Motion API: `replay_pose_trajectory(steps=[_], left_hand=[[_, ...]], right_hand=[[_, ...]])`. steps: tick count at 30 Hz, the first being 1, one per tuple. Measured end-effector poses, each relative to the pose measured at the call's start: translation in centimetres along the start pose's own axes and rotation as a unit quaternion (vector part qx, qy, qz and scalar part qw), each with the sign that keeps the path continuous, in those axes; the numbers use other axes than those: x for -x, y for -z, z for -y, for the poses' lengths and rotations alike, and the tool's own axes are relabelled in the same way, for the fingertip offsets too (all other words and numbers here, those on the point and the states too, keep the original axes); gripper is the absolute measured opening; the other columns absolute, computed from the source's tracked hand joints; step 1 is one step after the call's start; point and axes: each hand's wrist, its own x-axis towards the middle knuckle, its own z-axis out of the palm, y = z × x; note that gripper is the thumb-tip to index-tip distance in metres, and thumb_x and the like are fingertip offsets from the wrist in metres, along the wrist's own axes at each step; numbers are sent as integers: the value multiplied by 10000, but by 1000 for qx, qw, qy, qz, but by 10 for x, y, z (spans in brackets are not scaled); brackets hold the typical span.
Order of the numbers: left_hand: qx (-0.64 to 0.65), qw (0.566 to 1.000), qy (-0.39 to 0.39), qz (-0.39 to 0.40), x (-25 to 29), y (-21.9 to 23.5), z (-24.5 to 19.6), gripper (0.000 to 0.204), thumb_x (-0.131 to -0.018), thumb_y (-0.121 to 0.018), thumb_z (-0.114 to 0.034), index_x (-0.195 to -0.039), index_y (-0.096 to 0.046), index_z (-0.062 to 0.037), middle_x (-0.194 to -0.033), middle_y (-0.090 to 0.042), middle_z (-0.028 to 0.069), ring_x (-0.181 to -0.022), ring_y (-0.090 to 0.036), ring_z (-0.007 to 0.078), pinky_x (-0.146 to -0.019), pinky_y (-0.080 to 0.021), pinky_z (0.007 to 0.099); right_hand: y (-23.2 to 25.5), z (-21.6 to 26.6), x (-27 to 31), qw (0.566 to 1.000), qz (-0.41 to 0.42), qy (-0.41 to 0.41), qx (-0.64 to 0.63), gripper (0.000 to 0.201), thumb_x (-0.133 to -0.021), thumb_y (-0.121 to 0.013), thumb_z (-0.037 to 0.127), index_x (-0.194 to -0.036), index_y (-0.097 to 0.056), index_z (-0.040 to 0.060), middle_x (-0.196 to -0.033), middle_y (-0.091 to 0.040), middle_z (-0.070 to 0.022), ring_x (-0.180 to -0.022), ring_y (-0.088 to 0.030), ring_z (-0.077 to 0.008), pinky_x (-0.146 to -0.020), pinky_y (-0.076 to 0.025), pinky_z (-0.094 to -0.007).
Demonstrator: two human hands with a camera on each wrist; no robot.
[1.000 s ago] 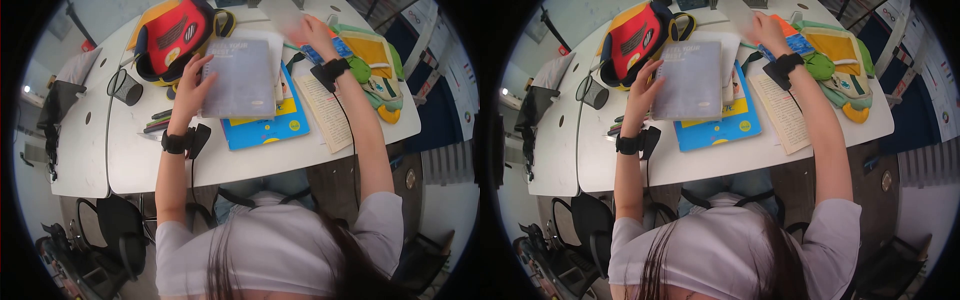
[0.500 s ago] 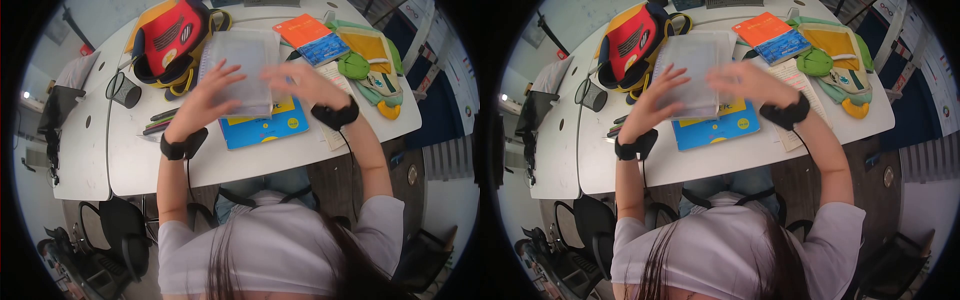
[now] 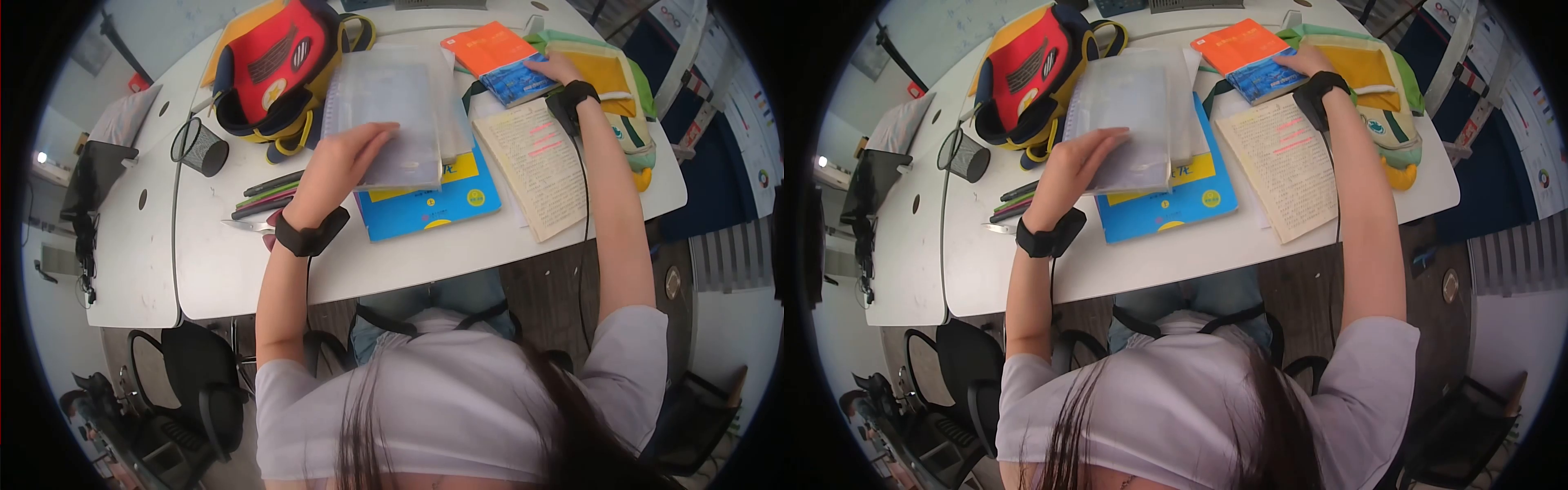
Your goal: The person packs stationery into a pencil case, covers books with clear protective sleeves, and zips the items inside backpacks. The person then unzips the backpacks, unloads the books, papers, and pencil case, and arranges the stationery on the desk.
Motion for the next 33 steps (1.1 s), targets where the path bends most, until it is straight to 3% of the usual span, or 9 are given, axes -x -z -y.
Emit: replay_pose_trajectory(steps=[5,7,12,14,19,23,25,30,33], left_hand=[[30,996,78,-17,-2,0,3,242,-832,-515,-54,-1066,-569,-27,-1056,-592,151,-945,-572,287,-852,-427,294],[-19,987,-129,-96,-4,-7,14,367,-777,-483,16,-1132,-536,-55,-1147,-550,135,-1016,-533,284,-890,-400,324],[-104,978,-120,-137,-7,-12,21,430,-734,-514,24,-1150,-520,-87,-1153,-533,137,-1034,-492,315,-890,-399,371],[-114,973,-139,-141,-6,-11,26,425,-740,-514,18,-1154,-518,-80,-1120,-549,147,-1002,-510,319,-870,-414,367],[31,989,99,-108,-5,3,12,315,-857,-461,-30,-1169,-500,-47,-942,-582,188,-818,-596,263,-761,-450,279],[12,963,24,-269,-7,-8,29,408,-866,-469,-35,-1268,-407,-64,-1052,-558,182,-795,-609,242,-757,-440,253],[215,913,-46,-345,-10,-6,20,607,-826,-497,7,-1368,-247,-99,-1219,-476,167,-831,-612,253,-766,-443,255],[3,910,-124,-395,-11,1,18,733,-758,-489,85,-1392,-212,-156,-1351,-341,175,-943,-597,249,-791,-467,285],[-143,946,-112,-267,-7,9,1,686,-722,-493,106,-1320,-382,-211,-1353,-344,152,-939,-595,256,-752,-493,300]], right_hand=[[6,17,6,999,-23,-13,27,599,-633,-701,462,-961,-627,-34,-950,-636,-192,-880,-619,-308,-786,-467,-361],[13,29,14,998,-41,-15,50,596,-628,-703,467,-938,-632,-37,-946,-637,-189,-870,-620,-312,-780,-468,-358],[11,17,-2,999,-6,-7,35,542,-676,-690,448,-948,-637,-18,-936,-653,-135,-838,-633,-255,-744,-478,-327],[6,11,1,932,157,-56,-323,429,-743,-678,376,-960,-618,11,-871,-653,-73,-696,-615,-152,-587,-472,-251],[19,8,30,890,184,-106,-404,246,-819,-623,288,-913,-579,65,-700,-570,22,-518,-452,-33,-367,-291,-152],[19,1,53,801,129,-67,-580,218,-849,-589,256,-917,-562,50,-734,-579,0,-550,-468,-65,-407,-316,-185],[25,3,70,753,135,-8,-644,219,-851,-589,254,-914,-556,47,-731,-569,3,-558,-473,-55,-411,-315,-187],[43,37,116,745,59,11,-664,200,-849,-595,260,-900,-543,74,-727,-549,28,-524,-432,-23,-394,-285,-179],[48,56,140,751,17,18,-660,214,-854,-585,280,-937,-552,86,-730,-552,45,-544,-441,-12,-413,-287,-183]])
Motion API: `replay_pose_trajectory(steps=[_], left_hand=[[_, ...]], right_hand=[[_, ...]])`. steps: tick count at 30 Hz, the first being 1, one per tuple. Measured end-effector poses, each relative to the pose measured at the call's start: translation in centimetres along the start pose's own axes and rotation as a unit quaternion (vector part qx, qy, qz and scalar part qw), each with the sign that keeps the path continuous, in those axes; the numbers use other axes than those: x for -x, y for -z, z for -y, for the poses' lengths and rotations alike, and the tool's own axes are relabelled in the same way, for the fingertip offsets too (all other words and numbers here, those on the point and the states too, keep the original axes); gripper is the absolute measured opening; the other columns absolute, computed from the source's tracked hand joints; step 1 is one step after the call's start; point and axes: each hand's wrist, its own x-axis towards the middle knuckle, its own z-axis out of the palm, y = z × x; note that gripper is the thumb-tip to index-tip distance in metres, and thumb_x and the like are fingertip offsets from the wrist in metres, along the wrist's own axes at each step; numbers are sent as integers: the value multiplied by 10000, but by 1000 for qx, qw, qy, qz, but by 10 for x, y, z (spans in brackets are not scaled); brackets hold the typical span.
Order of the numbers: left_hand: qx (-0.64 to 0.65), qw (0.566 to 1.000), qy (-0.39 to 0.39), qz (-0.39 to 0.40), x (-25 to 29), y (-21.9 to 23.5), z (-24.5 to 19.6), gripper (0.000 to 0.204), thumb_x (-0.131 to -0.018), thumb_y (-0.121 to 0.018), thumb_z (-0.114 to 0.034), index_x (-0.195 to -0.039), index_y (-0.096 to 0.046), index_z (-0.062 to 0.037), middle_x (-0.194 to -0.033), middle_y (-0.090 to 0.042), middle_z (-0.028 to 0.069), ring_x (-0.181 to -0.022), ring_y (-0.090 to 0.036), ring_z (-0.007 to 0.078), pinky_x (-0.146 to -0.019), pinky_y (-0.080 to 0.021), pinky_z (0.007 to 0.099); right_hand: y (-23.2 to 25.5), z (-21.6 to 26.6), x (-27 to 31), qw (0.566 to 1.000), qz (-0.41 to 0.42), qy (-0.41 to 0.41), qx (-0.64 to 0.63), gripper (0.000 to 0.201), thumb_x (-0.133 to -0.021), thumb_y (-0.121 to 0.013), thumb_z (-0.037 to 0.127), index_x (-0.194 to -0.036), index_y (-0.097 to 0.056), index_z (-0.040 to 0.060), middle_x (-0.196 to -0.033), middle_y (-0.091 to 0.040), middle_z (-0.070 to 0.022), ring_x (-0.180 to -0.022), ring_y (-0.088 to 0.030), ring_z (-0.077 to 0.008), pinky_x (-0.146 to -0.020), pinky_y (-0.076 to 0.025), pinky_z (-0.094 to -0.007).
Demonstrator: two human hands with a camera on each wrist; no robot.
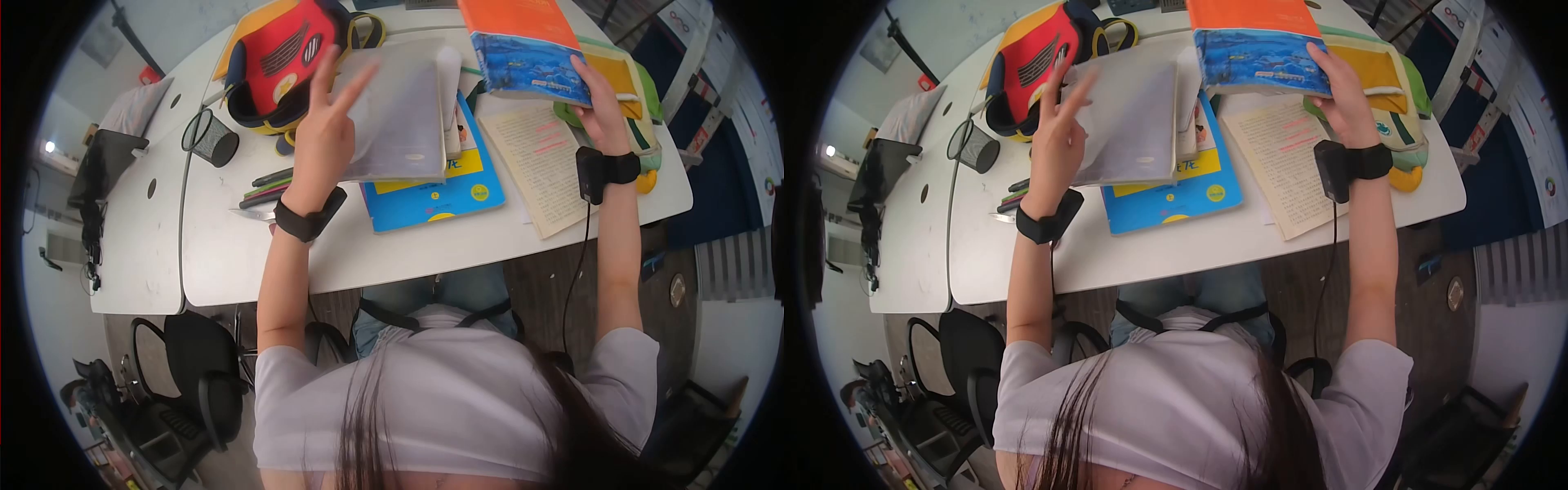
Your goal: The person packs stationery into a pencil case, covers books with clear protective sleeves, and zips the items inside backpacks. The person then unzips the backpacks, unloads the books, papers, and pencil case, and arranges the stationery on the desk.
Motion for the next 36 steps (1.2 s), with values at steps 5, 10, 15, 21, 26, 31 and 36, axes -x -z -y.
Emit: replay_pose_trajectory(steps=[5,10,15,21,26,31,36], left_hand=[[-108,986,81,102,0,2,-2,474,-681,-527,114,-1046,-612,-177,-1334,-373,87,-936,-576,246,-667,-499,289],[-172,968,-86,-160,-15,10,3,177,-714,-615,6,-876,-622,-63,-1200,-492,95,-747,-588,210,-612,-491,279],[71,978,150,-124,-14,23,11,123,-874,-516,-127,-899,-564,-16,-1111,-538,125,-701,-609,167,-566,-490,270],[359,882,209,-222,-8,24,-3,275,-923,-387,-173,-1119,-415,17,-1162,-498,133,-976,-572,205,-693,-522,318],[551,740,252,-293,1,21,17,268,-905,-376,-137,-1098,-416,44,-1157,-497,128,-1065,-521,245,-890,-467,366],[840,496,170,-140,1,35,27,249,-875,-425,-88,-1077,-442,56,-1145,-519,166,-1016,-547,244,-946,-439,347],[818,502,245,-137,3,31,17,148,-873,-446,-62,-927,-519,54,-1153,-508,204,-1101,-497,282,-975,-421,354]], right_hand=[[-11,6,19,999,23,23,25,239,-855,-580,295,-1008,-563,112,-743,-561,61,-580,-458,-9,-455,-289,-193],[-18,9,33,997,-17,51,-61,293,-867,-564,274,-1063,-546,57,-920,-605,-7,-783,-571,-75,-662,-453,-239],[-6,9,37,991,-48,64,-105,308,-869,-563,264,-1076,-541,37,-986,-603,-47,-891,-580,-116,-796,-456,-293],[-6,7,39,984,-53,51,-160,306,-862,-578,226,-1090,-535,27,-1016,-610,-71,-927,-571,-127,-842,-421,-281],[-12,1,37,985,-20,39,-166,312,-863,-575,218,-1100,-531,21,-1023,-608,-78,-941,-564,-131,-856,-413,-282],[-13,-8,30,979,-13,34,-201,302,-862,-576,203,-1091,-530,12,-1015,-611,-75,-924,-568,-126,-834,-424,-267],[-12,-12,28,977,-33,33,-209,282,-864,-573,206,-1069,-543,13,-990,-616,-68,-903,-574,-117,-811,-433,-258]])
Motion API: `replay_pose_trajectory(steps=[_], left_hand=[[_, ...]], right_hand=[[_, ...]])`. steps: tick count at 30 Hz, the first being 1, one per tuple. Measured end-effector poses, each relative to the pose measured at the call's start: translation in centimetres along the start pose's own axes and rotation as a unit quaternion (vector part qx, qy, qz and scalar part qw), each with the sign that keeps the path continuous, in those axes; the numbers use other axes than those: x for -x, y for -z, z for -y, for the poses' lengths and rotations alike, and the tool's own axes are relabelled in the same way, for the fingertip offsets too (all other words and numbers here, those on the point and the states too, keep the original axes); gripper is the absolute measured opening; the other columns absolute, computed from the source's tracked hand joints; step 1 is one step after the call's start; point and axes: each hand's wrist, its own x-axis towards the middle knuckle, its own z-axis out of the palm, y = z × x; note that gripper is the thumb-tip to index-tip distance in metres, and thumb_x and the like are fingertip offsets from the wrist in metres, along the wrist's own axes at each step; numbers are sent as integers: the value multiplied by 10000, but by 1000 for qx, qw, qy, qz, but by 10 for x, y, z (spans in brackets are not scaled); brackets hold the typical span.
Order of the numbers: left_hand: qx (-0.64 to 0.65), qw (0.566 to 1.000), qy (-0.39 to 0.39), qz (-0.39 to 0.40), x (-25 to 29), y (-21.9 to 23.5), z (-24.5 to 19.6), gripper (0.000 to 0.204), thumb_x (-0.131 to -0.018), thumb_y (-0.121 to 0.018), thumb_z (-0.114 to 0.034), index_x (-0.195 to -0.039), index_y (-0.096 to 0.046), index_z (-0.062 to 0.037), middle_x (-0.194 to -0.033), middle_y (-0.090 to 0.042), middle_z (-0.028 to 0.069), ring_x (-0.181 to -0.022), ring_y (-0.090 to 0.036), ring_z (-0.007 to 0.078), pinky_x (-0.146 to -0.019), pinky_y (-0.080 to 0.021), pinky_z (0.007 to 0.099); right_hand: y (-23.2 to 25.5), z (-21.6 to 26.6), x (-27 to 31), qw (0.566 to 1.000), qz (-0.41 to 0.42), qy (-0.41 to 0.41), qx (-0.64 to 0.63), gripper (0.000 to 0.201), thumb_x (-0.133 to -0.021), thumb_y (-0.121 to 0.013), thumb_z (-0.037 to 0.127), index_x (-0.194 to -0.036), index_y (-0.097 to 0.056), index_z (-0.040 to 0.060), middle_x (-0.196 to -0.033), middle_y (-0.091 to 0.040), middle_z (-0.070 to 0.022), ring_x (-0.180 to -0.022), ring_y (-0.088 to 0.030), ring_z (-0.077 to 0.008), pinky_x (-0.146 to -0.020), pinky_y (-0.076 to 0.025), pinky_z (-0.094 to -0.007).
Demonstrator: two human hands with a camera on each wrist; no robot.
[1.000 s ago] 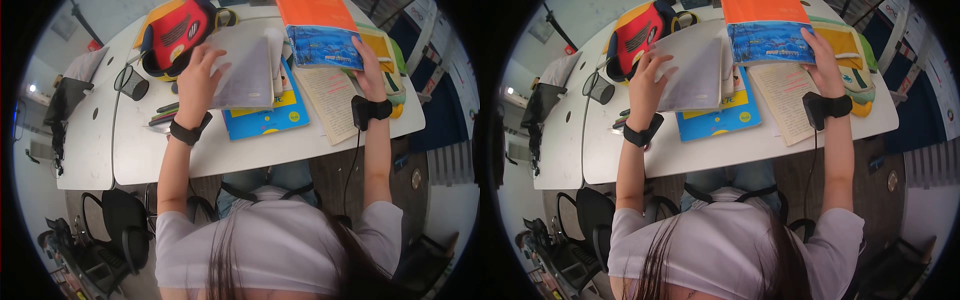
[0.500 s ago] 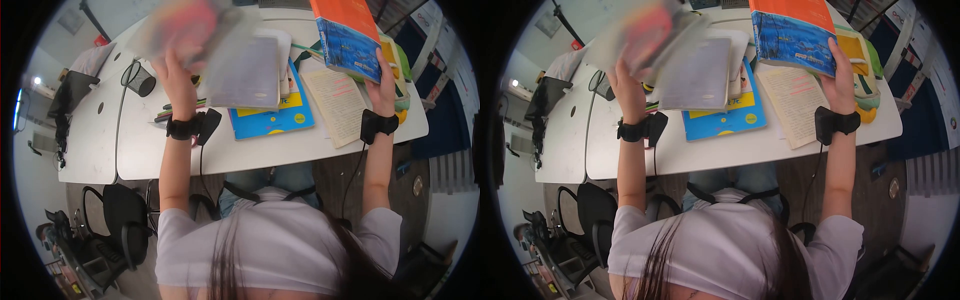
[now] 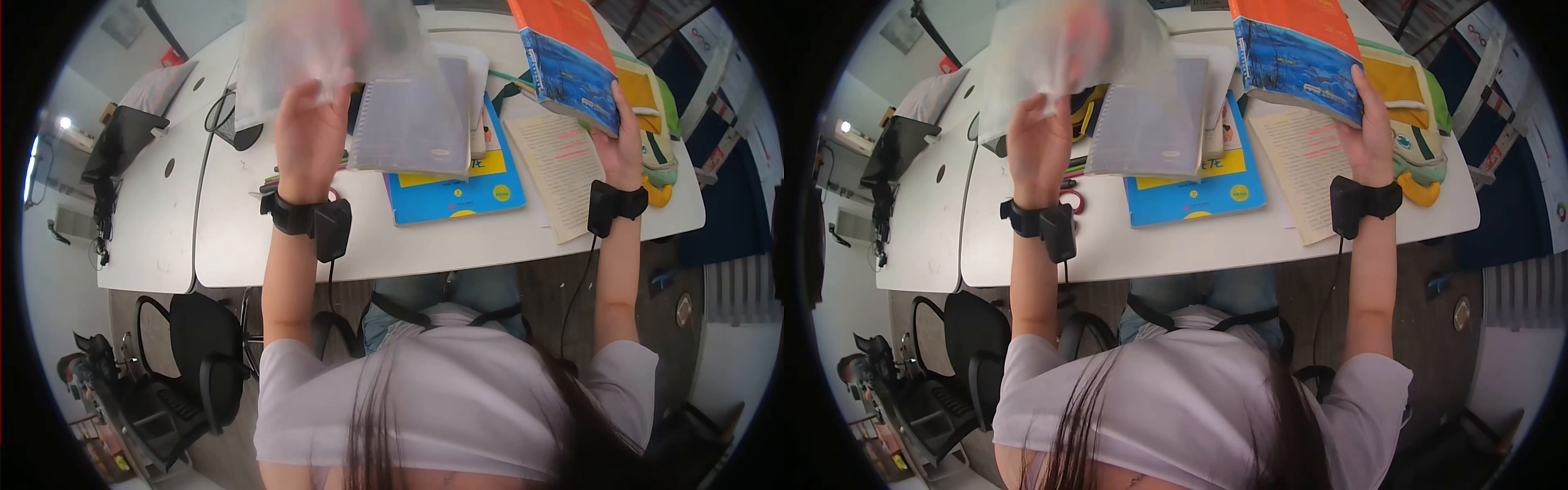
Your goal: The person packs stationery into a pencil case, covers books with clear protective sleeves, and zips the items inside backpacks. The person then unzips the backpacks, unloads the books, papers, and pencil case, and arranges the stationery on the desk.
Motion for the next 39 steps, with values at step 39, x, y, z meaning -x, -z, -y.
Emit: replay_pose_trajectory(steps=[39], left_hand=[[-602,791,-20,-104,38,15,-18,833,-786,-508,6,-1406,32,-123,-1324,-310,257,-1224,-368,330,-917,-413,407]], right_hand=[[-58,-73,18,884,164,-71,432,484,-882,-522,231,-1289,-359,28,-989,-586,-54,-775,-569,-83,-528,-460,-226]])
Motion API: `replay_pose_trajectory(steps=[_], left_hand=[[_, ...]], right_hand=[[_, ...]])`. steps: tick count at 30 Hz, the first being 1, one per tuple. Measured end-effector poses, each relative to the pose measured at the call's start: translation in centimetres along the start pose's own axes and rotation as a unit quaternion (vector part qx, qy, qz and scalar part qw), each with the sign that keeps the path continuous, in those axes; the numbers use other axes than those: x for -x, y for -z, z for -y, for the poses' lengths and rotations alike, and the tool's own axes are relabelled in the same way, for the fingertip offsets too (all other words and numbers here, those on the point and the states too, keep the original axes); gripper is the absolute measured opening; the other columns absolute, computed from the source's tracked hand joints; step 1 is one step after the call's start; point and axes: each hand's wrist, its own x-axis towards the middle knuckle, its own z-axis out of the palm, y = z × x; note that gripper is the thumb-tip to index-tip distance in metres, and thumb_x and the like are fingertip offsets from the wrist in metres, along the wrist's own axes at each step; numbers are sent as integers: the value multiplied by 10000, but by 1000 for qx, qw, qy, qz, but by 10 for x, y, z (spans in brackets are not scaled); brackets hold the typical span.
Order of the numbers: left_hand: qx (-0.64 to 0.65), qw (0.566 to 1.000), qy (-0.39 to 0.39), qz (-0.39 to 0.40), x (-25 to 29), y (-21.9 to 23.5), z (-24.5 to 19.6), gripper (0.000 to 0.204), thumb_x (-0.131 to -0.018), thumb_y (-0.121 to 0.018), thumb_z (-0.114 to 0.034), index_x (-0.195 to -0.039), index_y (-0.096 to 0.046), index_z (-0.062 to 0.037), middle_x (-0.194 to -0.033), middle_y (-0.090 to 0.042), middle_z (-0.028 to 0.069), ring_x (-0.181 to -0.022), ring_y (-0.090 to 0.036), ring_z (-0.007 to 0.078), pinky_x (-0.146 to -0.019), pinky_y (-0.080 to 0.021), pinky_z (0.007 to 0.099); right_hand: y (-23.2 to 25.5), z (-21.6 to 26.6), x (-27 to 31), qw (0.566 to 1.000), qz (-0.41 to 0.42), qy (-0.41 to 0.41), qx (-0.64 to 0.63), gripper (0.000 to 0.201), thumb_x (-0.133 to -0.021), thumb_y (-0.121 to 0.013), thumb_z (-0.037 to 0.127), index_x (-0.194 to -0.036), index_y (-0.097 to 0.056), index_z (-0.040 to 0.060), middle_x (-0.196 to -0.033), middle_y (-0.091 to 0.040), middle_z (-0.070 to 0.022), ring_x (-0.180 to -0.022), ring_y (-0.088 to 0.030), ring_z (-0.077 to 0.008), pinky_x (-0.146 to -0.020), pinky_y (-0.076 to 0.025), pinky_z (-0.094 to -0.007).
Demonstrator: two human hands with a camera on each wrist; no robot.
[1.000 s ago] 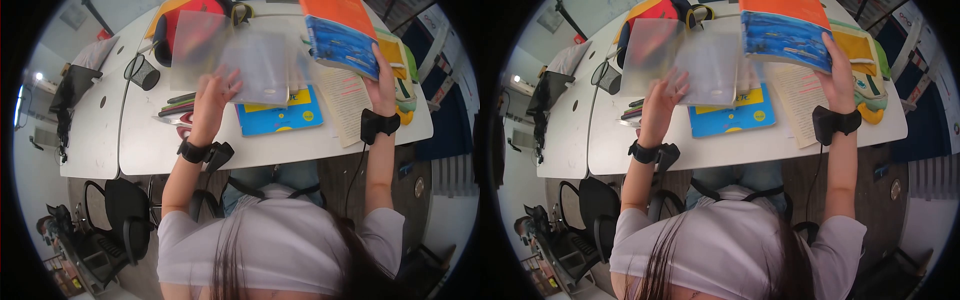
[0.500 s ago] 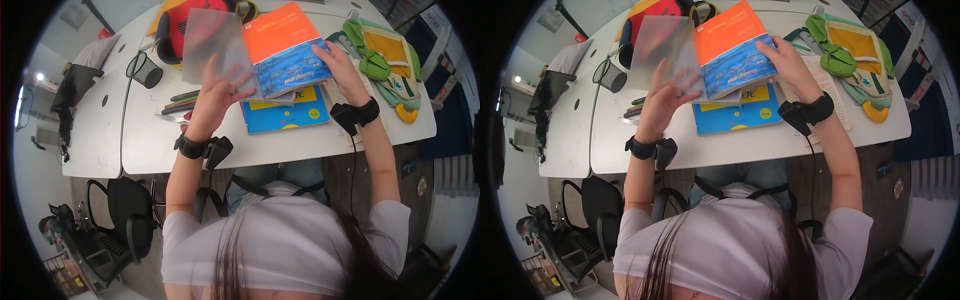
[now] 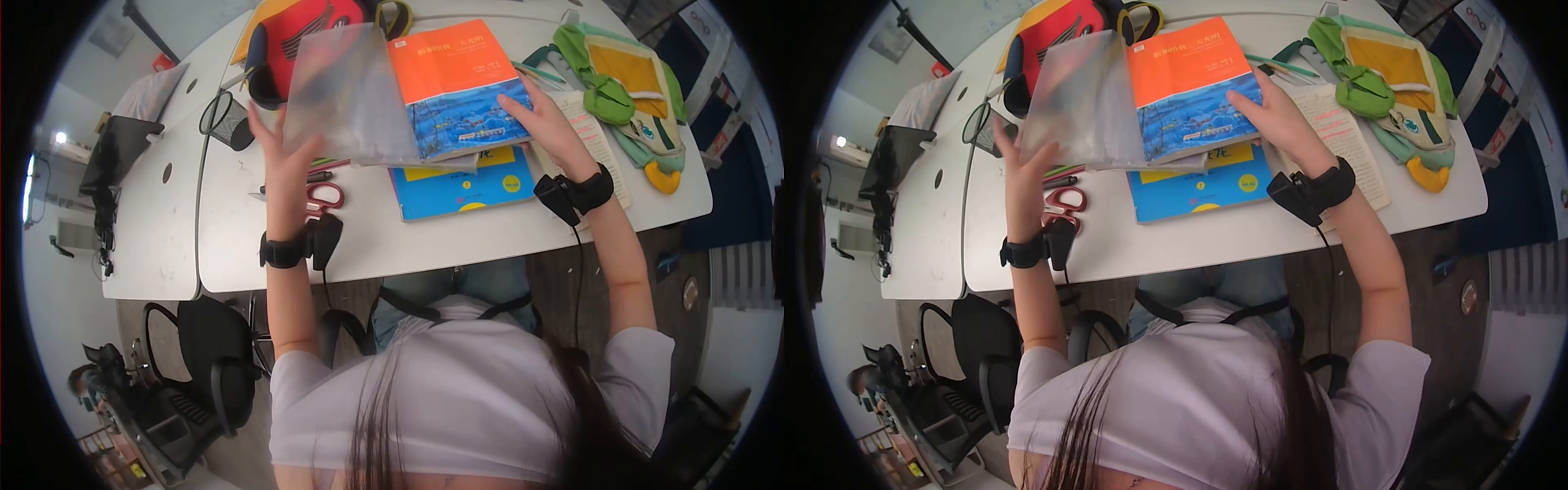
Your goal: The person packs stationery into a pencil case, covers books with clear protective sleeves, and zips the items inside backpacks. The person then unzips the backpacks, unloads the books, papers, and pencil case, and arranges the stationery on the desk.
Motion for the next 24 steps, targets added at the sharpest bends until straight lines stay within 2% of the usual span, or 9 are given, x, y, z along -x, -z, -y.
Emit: replay_pose_trajectory(steps=[1,2,3,5,6,9,13,19,24], left_hand=[[-106,990,-67,-72,-2,2,0,876,-762,-541,17,-1405,38,-118,-1322,-322,240,-1225,-366,312,-926,-401,402],[-105,990,-68,-70,-4,4,0,876,-762,-541,17,-1405,38,-118,-1322,-322,240,-1225,-366,312,-926,-401,402],[-247,957,-143,-60,-6,8,0,812,-746,-559,22,-1388,-78,-107,-1331,-321,228,-1240,-334,340,-956,-367,411],[-506,815,-278,-37,-9,13,1,709,-714,-594,32,-1353,-310,-85,-1349,-319,202,-1270,-270,396,-1015,-298,431],[-446,855,-262,35,-12,13,4,550,-749,-622,-80,-1269,-443,-69,-1337,-343,224,-1257,-278,420,-1023,-282,423],[-366,916,-131,97,-12,-13,2,513,-809,-599,-186,-1286,-435,-96,-1347,-358,207,-1244,-353,327,-997,-317,347],[-430,882,-162,102,-41,-24,38,659,-785,-558,-274,-1318,-310,24,-1307,-332,321,-1249,-298,420,-1000,-310,400],[-468,863,-176,78,-45,-33,26,445,-765,-523,-185,-1160,-447,5,-1111,-521,224,-957,-536,372,-787,-450,426],[-495,854,-159,28,-66,-24,25,222,-772,-544,-169,-943,-542,-28,-827,-615,151,-749,-597,328,-641,-472,379]], right_hand=[[0,-4,-1,999,-14,30,21,525,-876,-532,225,-1321,-330,33,-1044,-582,-71,-849,-577,-105,-613,-488,-241],[0,-6,-2,999,-16,30,21,525,-876,-532,225,-1321,-330,33,-1044,-582,-71,-849,-577,-105,-613,-488,-241],[-1,-7,-2,999,-12,49,19,555,-868,-541,212,-1338,-306,36,-1099,-560,-90,-930,-558,-131,-723,-466,-259],[-1,-4,0,997,-8,69,18,586,-860,-551,199,-1356,-282,38,-1154,-539,-109,-1010,-539,-157,-833,-444,-277],[-1,0,2,997,-12,70,18,592,-853,-556,182,-1357,-280,36,-1186,-518,-120,-1059,-511,-168,-891,-401,-283],[-1,-1,0,994,-31,96,39,573,-843,-557,153,-1343,-306,28,-1210,-499,-134,-1083,-493,-176,-926,-373,-286],[0,-3,-5,985,-53,160,48,472,-833,-548,132,-1269,-415,7,-1071,-567,-130,-933,-546,-174,-828,-418,-274],[-8,16,-4,973,-95,154,145,395,-829,-533,118,-1197,-478,-14,-835,-634,-96,-762,-584,-183,-721,-449,-277],[-26,42,9,961,-18,268,65,505,-796,-567,93,-1269,-414,9,-1100,-575,-144,-981,-566,-220,-855,-413,-270]])
